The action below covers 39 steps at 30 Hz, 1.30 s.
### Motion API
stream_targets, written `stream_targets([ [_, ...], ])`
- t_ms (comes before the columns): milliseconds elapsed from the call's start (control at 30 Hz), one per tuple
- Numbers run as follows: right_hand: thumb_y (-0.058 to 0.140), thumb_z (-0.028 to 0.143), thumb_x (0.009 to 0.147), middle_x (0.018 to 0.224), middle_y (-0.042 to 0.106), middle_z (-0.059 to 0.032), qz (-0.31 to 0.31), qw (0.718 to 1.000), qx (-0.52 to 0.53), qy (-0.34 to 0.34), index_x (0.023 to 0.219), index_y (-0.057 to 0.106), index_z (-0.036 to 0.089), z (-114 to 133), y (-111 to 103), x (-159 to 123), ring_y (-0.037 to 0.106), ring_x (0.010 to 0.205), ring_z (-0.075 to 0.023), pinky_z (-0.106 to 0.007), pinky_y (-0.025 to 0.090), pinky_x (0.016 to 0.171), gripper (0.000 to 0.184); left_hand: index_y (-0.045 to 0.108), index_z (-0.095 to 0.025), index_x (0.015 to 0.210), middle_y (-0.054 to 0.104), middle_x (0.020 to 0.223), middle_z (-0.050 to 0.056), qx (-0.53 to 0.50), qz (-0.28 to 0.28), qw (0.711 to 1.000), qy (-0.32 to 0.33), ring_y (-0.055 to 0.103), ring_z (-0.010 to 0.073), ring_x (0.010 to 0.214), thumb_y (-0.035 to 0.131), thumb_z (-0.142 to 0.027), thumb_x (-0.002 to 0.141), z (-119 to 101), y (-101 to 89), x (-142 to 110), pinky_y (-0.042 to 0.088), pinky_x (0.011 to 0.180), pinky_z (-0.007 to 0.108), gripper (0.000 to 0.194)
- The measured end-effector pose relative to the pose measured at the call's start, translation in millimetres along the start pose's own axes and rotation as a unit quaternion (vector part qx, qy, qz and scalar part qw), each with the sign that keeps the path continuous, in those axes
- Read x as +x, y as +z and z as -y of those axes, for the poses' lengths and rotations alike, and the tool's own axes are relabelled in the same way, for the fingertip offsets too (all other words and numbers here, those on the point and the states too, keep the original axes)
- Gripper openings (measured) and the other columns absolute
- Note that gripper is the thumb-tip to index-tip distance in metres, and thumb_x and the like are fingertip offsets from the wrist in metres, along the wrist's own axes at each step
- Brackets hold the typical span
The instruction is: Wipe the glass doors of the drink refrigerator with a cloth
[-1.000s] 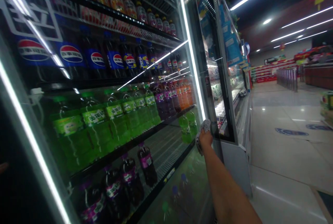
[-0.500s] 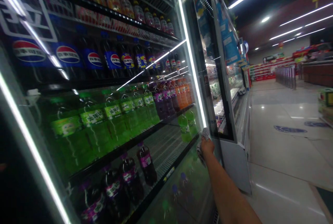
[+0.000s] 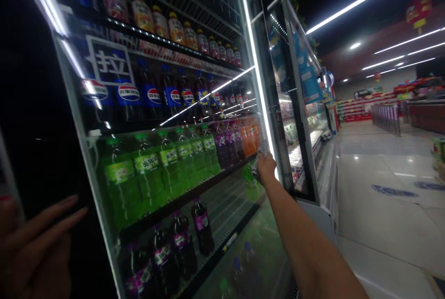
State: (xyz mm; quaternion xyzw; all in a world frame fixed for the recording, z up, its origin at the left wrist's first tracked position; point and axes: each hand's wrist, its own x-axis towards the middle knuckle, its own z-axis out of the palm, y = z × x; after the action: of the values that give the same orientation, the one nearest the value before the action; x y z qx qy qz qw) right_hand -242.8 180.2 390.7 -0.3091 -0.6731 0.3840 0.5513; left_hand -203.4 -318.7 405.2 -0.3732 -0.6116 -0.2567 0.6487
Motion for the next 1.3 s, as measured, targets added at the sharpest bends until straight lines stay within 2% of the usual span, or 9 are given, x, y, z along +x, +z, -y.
stream_targets([
  [167, 0.050, 0.034, 0.088, 0.109, 0.070, -0.0181, 0.012, 0.997, 0.059, -0.043, 0.123, 0.064, 0.006, 66.6, -4.7, -21.3, 0.067, 0.103, -0.0273, -0.041, 0.051, 0.095, 0.047, 0.052, -0.032, 0.142, 0.065, 0.128, 0.007, 0.014, 0.005, 1.000, 0.021, 0.033, 0.0325, 0.150, 0.054, -0.010, 0.089, -21.1, -1.6, 7.5, 0.023, 0.128, 0.062, 0.057],
  [333, 0.057, 0.033, 0.082, 0.128, 0.065, -0.0158, 0.020, 0.982, 0.128, -0.139, 0.128, 0.062, 0.011, 127.6, -10.6, -65.7, 0.059, 0.122, -0.0260, -0.044, 0.041, 0.112, 0.051, 0.059, -0.015, 0.128, 0.063, 0.129, 0.013, 0.022, 0.036, 0.999, 0.012, 0.023, 0.0274, 0.154, 0.051, -0.005, 0.090, -31.8, -5.7, 12.6, 0.022, 0.131, 0.045, 0.040],
  [467, 0.056, 0.032, 0.081, 0.136, 0.060, -0.0112, 0.045, 0.945, 0.220, -0.240, 0.124, 0.064, 0.017, 167.3, -15.4, -116.8, 0.054, 0.129, -0.0241, -0.046, 0.039, 0.116, 0.047, 0.058, -0.012, 0.126, 0.063, 0.128, 0.014, 0.011, 0.026, 0.999, 0.031, 0.023, 0.0249, 0.154, 0.050, 0.001, 0.088, -31.9, -3.7, 14.2, 0.017, 0.132, 0.039, 0.041],
  [667, 0.055, 0.027, 0.087, 0.145, 0.053, -0.0075, 0.146, 0.872, 0.247, -0.397, 0.130, 0.062, 0.022, 214.0, -37.3, -209.3, 0.046, 0.138, -0.0221, -0.044, 0.032, 0.121, 0.044, 0.048, -0.014, 0.140, 0.060, 0.132, 0.014, -0.002, 0.004, 0.999, 0.041, 0.022, 0.0204, 0.155, 0.049, 0.003, 0.087, -33.1, -0.1, 18.9, 0.018, 0.130, 0.036, 0.056],
  [800, 0.057, 0.028, 0.088, 0.146, 0.053, -0.0055, 0.205, 0.836, 0.263, -0.437, 0.133, 0.060, 0.025, 217.7, -56.1, -275.4, 0.046, 0.139, -0.0216, -0.044, 0.035, 0.120, 0.045, 0.028, -0.019, 0.154, 0.052, 0.144, 0.013, -0.016, -0.025, 0.998, 0.049, 0.020, 0.0146, 0.155, 0.049, 0.002, 0.089, -30.8, 2.5, 20.2, 0.018, 0.129, 0.029, 0.072],
  [900, 0.058, 0.028, 0.090, 0.145, 0.054, -0.0035, 0.234, 0.843, 0.276, -0.398, 0.137, 0.055, 0.029, 202.8, -63.9, -318.5, 0.049, 0.136, -0.0224, -0.047, 0.039, 0.118, 0.048, 0.026, -0.019, 0.155, 0.047, 0.149, 0.013, -0.032, -0.025, 0.999, 0.034, 0.018, 0.0122, 0.155, 0.049, -0.009, 0.094, -27.0, 2.0, 16.8, 0.015, 0.129, 0.025, 0.066],
  [1000, 0.056, 0.024, 0.089, 0.145, 0.053, -0.0003, 0.205, 0.852, 0.294, -0.382, 0.146, 0.043, 0.038, 182.1, -63.9, -350.5, 0.051, 0.135, -0.0228, -0.050, 0.043, 0.115, 0.060, 0.028, -0.019, 0.154, 0.045, 0.153, 0.014, -0.043, -0.007, 0.999, 0.031, 0.020, 0.0150, 0.155, 0.051, -0.008, 0.093, -25.8, -1.8, 14.3, 0.016, 0.129, 0.026, 0.066],
  [1100, 0.054, 0.021, 0.087, 0.147, 0.051, -0.0006, 0.166, 0.864, 0.297, -0.371, 0.152, 0.031, 0.042, 164.6, -60.8, -370.7, 0.051, 0.135, -0.0240, -0.051, 0.047, 0.112, 0.072, 0.028, -0.020, 0.155, 0.043, 0.156, 0.012, -0.043, 0.013, 0.998, 0.033, 0.021, 0.0176, 0.155, 0.052, -0.002, 0.091, -27.8, -4.5, 15.7, 0.016, 0.130, 0.028, 0.071],
  [1300, 0.051, 0.017, 0.086, 0.147, 0.051, -0.0042, 0.138, 0.886, 0.253, -0.363, 0.156, 0.024, 0.036, 151.4, -60.7, -383.4, 0.051, 0.135, -0.0251, -0.049, 0.050, 0.110, 0.078, 0.030, -0.027, 0.154, 0.047, 0.155, 0.009, -0.053, -0.020, 0.998, 0.020, 0.026, 0.0176, 0.153, 0.051, -0.002, 0.091, -30.3, -1.1, 17.1, 0.023, 0.128, 0.036, 0.071],
])
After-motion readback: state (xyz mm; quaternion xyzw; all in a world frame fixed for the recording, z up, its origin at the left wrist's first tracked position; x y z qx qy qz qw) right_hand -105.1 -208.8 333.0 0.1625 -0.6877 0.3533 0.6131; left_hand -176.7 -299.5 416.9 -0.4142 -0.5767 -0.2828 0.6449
